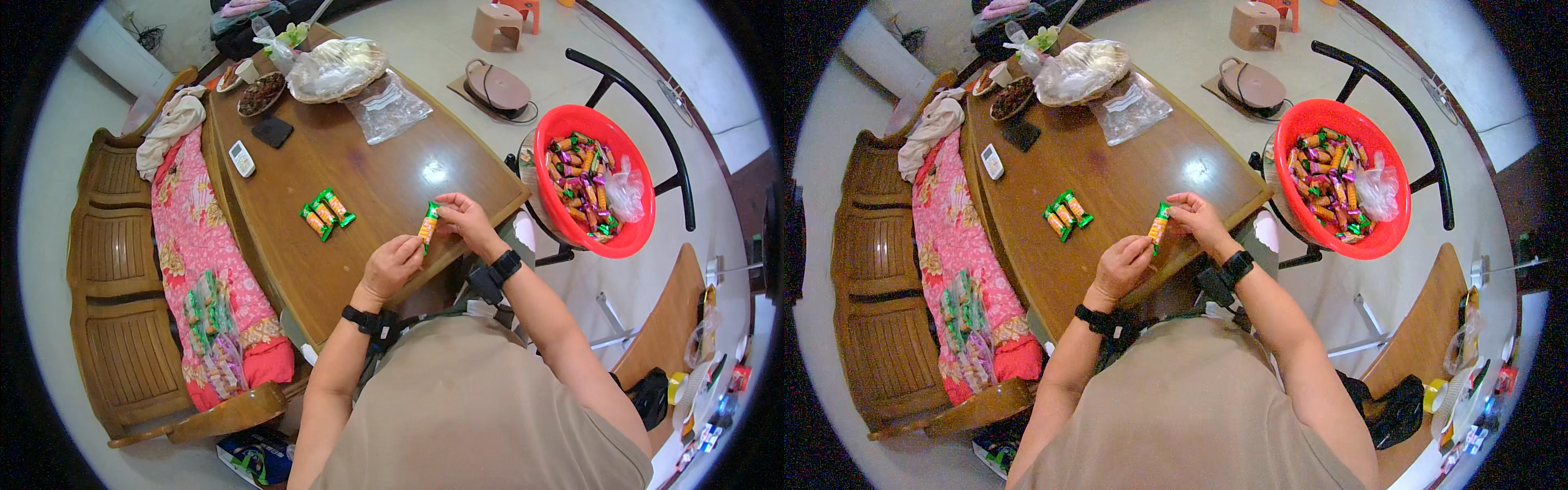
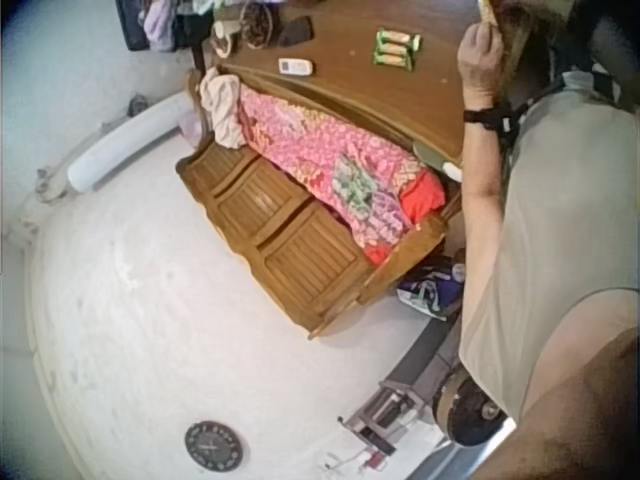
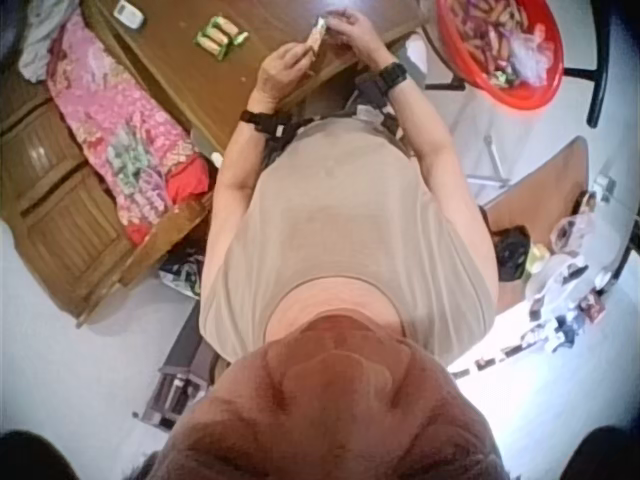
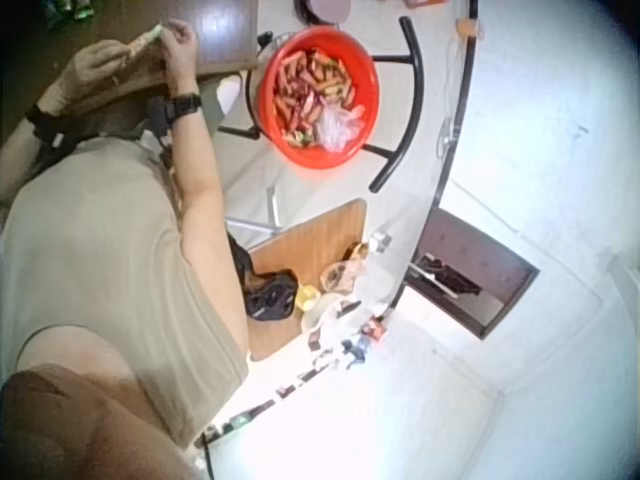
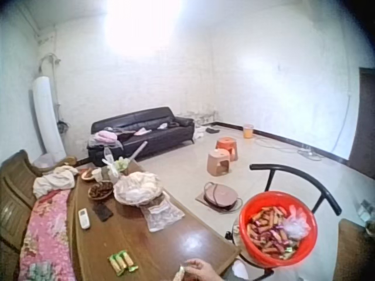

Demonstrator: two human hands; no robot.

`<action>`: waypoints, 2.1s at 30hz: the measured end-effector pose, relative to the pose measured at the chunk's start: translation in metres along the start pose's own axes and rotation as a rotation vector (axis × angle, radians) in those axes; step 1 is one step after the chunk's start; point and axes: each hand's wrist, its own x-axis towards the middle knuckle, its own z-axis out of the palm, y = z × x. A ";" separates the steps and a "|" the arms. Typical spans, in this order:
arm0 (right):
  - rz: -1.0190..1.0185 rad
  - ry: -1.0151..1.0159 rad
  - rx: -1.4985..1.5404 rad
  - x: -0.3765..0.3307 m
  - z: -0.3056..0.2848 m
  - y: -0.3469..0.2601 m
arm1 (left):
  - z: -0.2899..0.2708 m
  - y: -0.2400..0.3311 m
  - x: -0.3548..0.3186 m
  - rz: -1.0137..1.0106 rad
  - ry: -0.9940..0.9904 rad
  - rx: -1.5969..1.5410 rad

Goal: Sorting and bagging individual snack packages from a large bowl onto a table.

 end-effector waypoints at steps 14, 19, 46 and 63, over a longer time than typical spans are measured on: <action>0.014 0.033 0.040 0.013 -0.003 0.006 | 0.010 0.015 0.011 -0.560 0.066 -0.221; 0.008 0.058 -0.010 0.011 0.001 0.009 | 0.024 0.013 0.018 -0.943 0.014 -0.462; -0.503 0.111 -0.784 -0.001 0.009 0.028 | 0.015 -0.085 0.001 -0.775 -0.074 0.366; -0.618 0.123 -0.861 -0.009 0.020 0.026 | -0.008 -0.102 -0.037 -0.777 -0.092 0.489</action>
